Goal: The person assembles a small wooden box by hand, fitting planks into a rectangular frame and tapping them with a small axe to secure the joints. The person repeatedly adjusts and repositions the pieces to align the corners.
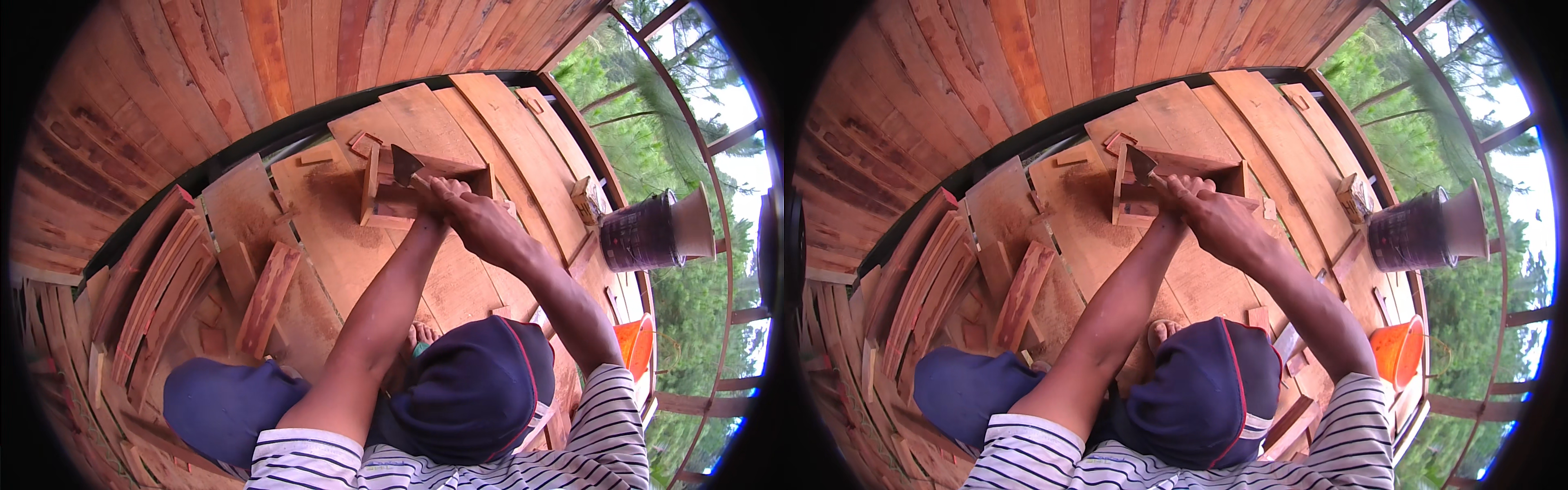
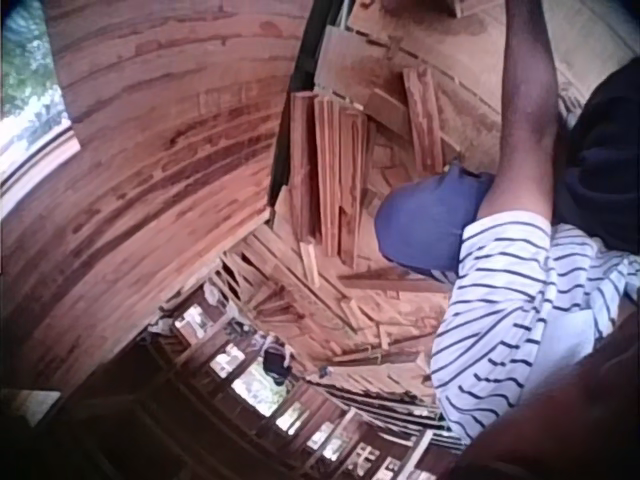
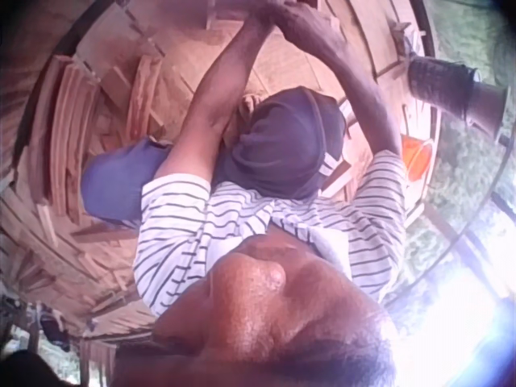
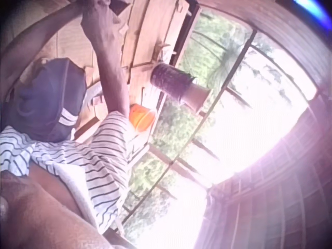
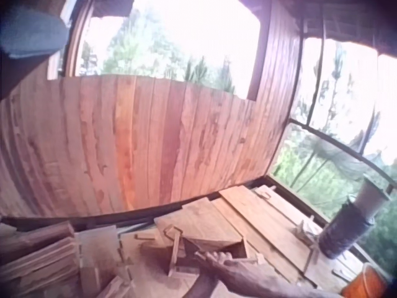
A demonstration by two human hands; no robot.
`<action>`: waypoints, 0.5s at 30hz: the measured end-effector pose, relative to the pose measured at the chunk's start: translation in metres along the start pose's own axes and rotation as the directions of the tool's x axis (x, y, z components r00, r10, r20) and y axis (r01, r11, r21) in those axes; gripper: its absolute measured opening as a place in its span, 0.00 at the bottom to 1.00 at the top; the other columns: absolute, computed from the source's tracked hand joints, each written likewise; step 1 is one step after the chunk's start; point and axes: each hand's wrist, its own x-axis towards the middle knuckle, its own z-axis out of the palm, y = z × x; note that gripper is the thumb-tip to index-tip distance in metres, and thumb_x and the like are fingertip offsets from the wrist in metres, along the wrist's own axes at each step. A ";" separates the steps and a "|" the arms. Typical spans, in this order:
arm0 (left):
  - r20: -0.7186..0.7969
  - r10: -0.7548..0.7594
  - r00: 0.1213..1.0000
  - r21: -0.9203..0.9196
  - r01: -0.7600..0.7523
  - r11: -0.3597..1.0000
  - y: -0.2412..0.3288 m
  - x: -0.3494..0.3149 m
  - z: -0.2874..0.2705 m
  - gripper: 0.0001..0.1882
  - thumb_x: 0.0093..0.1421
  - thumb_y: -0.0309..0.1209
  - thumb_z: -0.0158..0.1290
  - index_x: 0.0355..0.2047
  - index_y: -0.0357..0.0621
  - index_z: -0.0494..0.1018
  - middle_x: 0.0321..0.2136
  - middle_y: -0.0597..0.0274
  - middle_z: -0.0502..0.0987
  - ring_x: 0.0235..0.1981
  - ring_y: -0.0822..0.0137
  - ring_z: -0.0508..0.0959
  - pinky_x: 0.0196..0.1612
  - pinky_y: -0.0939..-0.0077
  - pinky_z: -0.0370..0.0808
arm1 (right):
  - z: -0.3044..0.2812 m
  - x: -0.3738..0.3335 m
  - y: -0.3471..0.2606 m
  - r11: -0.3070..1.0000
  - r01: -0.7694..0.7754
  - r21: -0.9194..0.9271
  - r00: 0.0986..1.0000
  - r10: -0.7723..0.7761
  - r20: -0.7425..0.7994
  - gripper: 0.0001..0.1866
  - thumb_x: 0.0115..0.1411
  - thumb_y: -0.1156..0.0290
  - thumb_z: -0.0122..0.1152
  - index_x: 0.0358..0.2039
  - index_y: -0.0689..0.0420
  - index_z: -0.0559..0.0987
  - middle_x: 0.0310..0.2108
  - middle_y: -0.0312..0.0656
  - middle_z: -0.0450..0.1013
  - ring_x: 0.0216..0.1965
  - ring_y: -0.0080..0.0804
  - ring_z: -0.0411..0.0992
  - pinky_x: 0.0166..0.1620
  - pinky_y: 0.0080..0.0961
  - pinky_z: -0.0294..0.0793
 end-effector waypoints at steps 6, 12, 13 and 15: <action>-0.220 -0.186 0.958 -0.632 0.005 0.775 -0.042 -0.010 0.018 0.18 0.68 0.50 0.46 0.45 0.56 0.78 0.43 0.65 0.82 0.47 0.64 0.82 0.47 0.64 0.78 | 0.004 0.010 -0.029 0.960 0.205 0.190 0.906 -0.112 -0.409 0.36 0.65 0.79 0.58 0.72 0.53 0.60 0.38 0.59 0.76 0.37 0.57 0.77 0.39 0.48 0.75; 0.156 -0.008 0.988 0.455 -0.065 0.888 -0.030 -0.012 0.017 0.16 0.68 0.48 0.48 0.40 0.56 0.81 0.32 0.66 0.84 0.36 0.61 0.85 0.49 0.55 0.76 | 0.014 0.004 -0.013 0.990 0.084 0.114 0.992 -0.073 -0.102 0.33 0.65 0.78 0.53 0.71 0.59 0.60 0.37 0.61 0.75 0.37 0.60 0.77 0.39 0.51 0.74; 0.033 0.044 0.999 0.481 -0.054 0.875 -0.025 -0.004 0.018 0.15 0.67 0.47 0.49 0.42 0.56 0.81 0.32 0.67 0.85 0.36 0.61 0.86 0.49 0.54 0.76 | 0.014 0.001 -0.014 0.984 0.096 0.150 0.983 -0.070 -0.171 0.33 0.65 0.78 0.54 0.71 0.58 0.60 0.36 0.61 0.75 0.37 0.60 0.77 0.39 0.50 0.74; 0.117 0.004 0.993 0.383 -0.049 0.922 -0.025 -0.010 0.014 0.16 0.65 0.46 0.52 0.47 0.55 0.79 0.38 0.64 0.84 0.42 0.60 0.85 0.50 0.55 0.77 | 0.007 -0.007 -0.015 0.968 0.120 0.220 0.950 -0.049 -0.307 0.34 0.64 0.78 0.57 0.70 0.58 0.61 0.35 0.60 0.75 0.37 0.60 0.76 0.39 0.50 0.74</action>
